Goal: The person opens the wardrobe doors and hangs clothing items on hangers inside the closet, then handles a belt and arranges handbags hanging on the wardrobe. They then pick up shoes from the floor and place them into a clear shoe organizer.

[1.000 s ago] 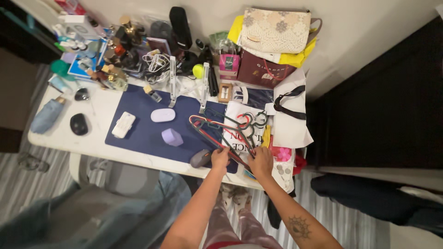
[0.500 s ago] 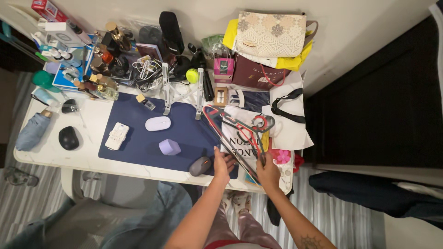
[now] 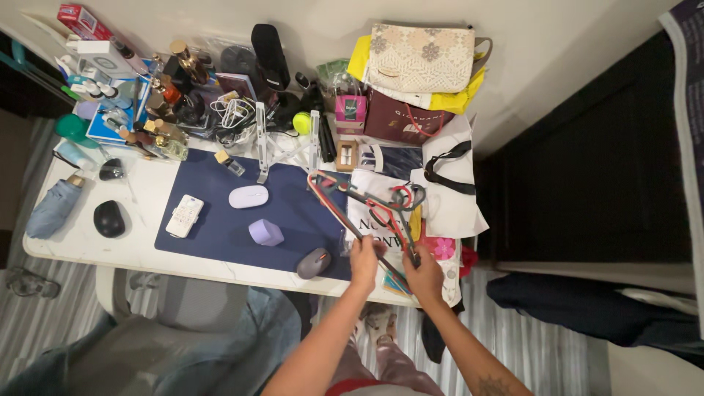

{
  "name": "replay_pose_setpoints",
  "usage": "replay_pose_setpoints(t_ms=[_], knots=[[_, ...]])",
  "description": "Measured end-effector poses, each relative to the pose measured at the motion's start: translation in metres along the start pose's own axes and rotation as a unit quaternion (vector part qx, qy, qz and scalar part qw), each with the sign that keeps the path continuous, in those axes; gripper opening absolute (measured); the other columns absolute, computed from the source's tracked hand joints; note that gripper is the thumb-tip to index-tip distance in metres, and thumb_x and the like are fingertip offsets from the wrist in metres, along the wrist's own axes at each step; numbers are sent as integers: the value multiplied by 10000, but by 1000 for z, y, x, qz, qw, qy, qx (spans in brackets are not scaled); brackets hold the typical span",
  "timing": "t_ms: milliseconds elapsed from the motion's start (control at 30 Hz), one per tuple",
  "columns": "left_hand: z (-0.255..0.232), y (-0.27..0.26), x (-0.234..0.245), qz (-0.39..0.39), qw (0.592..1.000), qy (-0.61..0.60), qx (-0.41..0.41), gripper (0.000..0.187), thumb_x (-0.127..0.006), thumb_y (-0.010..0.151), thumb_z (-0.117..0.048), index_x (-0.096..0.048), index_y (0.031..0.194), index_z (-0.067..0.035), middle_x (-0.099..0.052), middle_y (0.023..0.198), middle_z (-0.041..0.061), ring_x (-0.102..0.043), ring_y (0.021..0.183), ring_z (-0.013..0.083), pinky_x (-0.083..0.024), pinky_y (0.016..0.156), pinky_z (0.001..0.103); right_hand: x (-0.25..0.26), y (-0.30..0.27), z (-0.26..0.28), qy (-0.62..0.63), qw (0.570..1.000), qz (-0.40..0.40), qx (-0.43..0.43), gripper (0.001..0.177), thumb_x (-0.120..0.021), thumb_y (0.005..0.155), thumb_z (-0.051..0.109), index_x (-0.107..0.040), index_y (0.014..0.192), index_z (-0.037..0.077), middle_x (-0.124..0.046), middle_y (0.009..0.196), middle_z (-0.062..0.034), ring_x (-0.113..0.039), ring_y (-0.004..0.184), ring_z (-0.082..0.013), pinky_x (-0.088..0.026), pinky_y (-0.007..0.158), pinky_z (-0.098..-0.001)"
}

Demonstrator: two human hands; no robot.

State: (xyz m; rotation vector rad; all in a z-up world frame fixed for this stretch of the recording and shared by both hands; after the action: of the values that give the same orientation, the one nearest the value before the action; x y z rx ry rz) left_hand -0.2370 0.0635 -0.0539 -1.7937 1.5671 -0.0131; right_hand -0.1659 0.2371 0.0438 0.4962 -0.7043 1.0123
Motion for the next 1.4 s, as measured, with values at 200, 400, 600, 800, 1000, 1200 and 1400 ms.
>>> replay_pose_setpoints(t_ms=[200, 400, 600, 800, 1000, 1200, 1400], knots=[[-88, -97, -62, 65, 995, 27, -65, 129, -531, 1024, -181, -542, 960, -69, -476, 617, -14, -456, 488, 91, -416, 451, 286, -20, -28, -25, 295, 930, 159, -152, 483, -768, 784, 258, -577, 1212, 139, -690, 1092, -133, -670, 802, -229, -542, 644, -423], [-132, -186, -90, 90, 990, 101, -25, 143, -626, 977, -204, -584, 934, -74, -493, 590, -30, -459, 462, 71, -391, 419, 261, -45, -124, 10, 598, 600, 449, -285, 575, -765, 939, 263, -516, 1407, 40, -673, 1201, -143, -680, 1032, -268, -549, 902, -439], [-145, -249, -75, 52, 987, 140, -57, 151, -709, 938, -210, -631, 925, -81, -547, 594, -26, -507, 480, 59, -398, 438, 236, -35, -163, 48, 626, 560, 461, -286, 628, -709, 759, 260, -514, 1355, 224, -703, 1210, -14, -708, 1091, -198, -559, 957, -412], [-158, -289, -15, -18, 990, 69, -118, 154, -712, 932, -177, -620, 905, -56, -588, 604, -1, -531, 478, 78, -417, 448, 240, -13, -163, 81, 590, 620, 463, -231, 258, -656, 1026, 275, -578, 911, 58, -656, 805, -63, -635, 732, -184, -533, 685, -350], [-135, -309, 54, -87, 987, -16, -134, 116, -683, 936, -178, -633, 984, -86, -619, 740, 24, -596, 602, 111, -510, 555, 275, 56, -181, 113, 433, 819, 357, -119, 196, -674, 973, 287, -604, 949, 106, -512, 564, -19, -471, 421, -114, -365, 375, -279], [-58, -290, 151, -121, 975, -143, -120, 299, -512, 1024, -347, -633, 1003, -75, -663, 825, 58, -636, 708, 196, -534, 625, 368, 136, -252, 148, 224, 932, 237, 158, 391, -800, 921, 276, -705, 1206, 26, -778, 903, -94, -686, 798, -125, -565, 698, -330], [65, -319, 204, -93, 984, -149, 24, 170, -502, 983, -274, -573, 914, -135, -643, 779, 35, -639, 681, 232, -529, 587, 416, 158, -358, 110, 212, 953, 218, 13, 458, -802, 833, 317, -720, 1210, 70, -786, 901, -78, -695, 759, -117, -568, 699, -330]])
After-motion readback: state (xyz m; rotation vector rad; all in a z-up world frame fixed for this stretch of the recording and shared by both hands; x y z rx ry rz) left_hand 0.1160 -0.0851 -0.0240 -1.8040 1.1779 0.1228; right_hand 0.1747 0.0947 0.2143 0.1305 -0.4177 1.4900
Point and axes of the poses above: each hand's wrist, its own y-axis towards the middle knuckle, its own x-axis out of the back of the hand, z = x × y, the point moved 10 cm from there along y, towards the middle knuckle
